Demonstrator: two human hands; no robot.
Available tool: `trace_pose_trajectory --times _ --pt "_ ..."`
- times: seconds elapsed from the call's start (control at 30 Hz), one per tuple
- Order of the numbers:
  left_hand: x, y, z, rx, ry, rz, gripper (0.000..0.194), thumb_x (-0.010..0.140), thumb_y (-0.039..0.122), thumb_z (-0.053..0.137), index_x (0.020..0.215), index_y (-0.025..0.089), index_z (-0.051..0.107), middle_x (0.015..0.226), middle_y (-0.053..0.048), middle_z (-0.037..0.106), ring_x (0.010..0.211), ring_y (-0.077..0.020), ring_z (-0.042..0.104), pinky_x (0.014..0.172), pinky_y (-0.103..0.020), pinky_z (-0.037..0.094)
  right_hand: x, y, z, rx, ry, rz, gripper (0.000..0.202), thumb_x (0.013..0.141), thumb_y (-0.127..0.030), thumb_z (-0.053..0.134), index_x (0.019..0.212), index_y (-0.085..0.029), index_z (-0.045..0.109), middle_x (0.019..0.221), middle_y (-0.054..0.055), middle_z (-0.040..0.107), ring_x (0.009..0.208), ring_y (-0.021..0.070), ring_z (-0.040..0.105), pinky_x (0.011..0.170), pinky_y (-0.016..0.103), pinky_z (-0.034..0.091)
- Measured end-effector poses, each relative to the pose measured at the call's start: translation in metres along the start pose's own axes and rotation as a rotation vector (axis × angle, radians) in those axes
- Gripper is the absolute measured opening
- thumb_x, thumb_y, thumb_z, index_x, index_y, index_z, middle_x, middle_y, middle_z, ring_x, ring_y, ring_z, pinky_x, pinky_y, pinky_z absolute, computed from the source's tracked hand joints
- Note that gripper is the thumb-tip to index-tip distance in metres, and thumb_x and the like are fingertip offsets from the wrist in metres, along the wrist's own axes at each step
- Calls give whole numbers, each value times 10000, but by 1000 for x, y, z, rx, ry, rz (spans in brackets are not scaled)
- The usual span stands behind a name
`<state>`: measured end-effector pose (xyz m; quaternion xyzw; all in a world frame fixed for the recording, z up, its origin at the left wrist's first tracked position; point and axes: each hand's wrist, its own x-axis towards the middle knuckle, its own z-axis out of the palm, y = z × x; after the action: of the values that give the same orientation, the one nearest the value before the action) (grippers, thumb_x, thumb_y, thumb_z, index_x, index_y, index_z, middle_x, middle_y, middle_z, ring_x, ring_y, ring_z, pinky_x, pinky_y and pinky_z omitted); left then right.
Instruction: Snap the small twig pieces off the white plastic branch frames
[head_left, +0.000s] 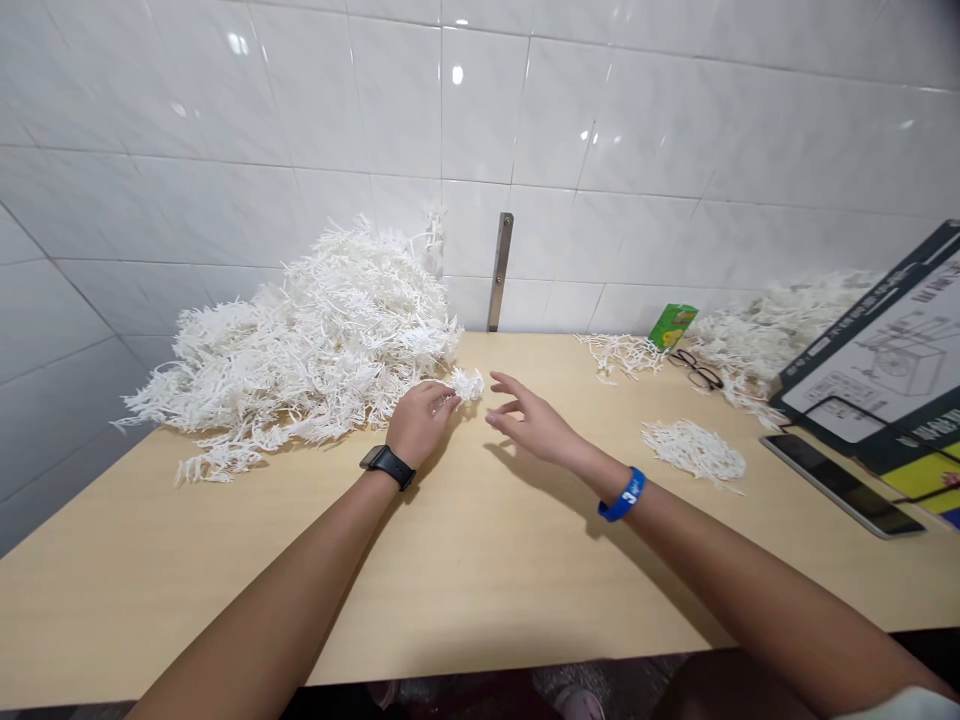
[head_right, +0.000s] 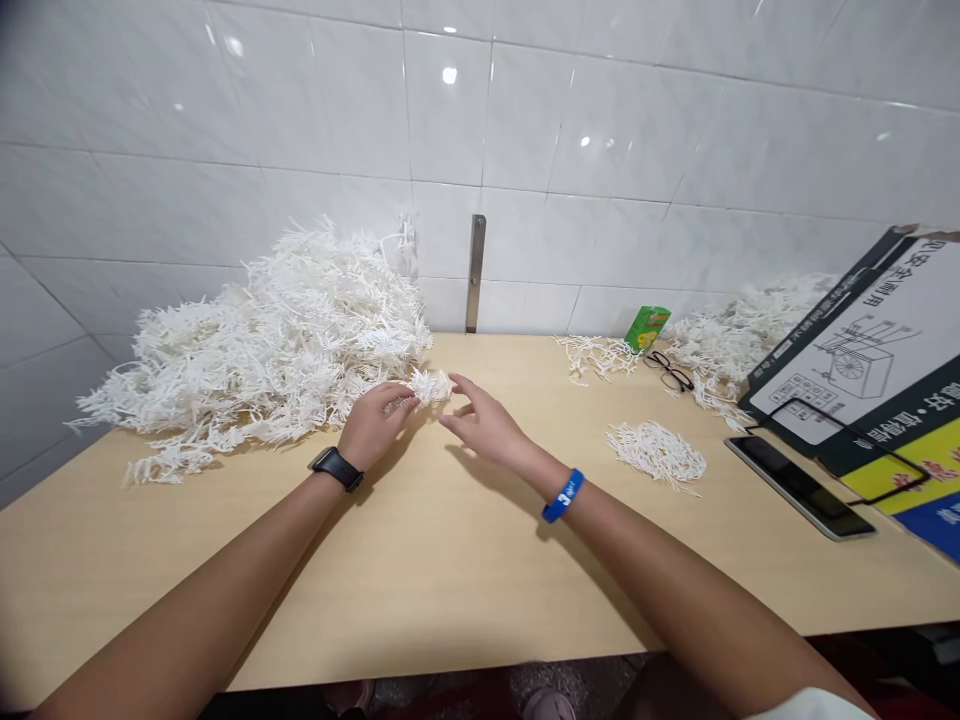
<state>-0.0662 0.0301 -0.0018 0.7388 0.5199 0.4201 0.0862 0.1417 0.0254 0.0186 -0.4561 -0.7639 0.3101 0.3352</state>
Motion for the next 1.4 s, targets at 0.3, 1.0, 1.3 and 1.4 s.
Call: trace_pose_trajectory --times 0.3,1.0,1.3,1.4 --pt "2 -12 0 -120 -130 -20 384 861 377 550 1203 203 540 1087 -63 674 992 -217 622 880 -346 473 42 9 31 -64 63 5 173 830 -325 498 721 -190 498 724 4 592 634 135 538 586 253 405" --pt "4 -31 5 222 -70 -220 492 808 300 563 1264 120 532 1166 -173 621 1099 -316 568 961 -432 438 4 37 -61 336 542 123 199 765 -351 598 789 -222 448 593 -63 490 462 92 498 426 222 422" --pt "6 -37 3 84 19 -297 713 803 407 606 1426 159 364 1228 -174 598 1106 -311 574 918 -432 466 -56 34 -76 418 616 180 259 719 -367 666 742 -215 458 567 -60 481 456 87 480 415 207 404" --pt "6 -37 4 77 20 -296 733 797 412 613 1436 158 357 1251 -182 583 1125 -314 566 931 -435 461 -79 43 -89 466 708 222 284 671 -365 711 749 -217 481 585 -59 477 475 89 469 429 210 428"
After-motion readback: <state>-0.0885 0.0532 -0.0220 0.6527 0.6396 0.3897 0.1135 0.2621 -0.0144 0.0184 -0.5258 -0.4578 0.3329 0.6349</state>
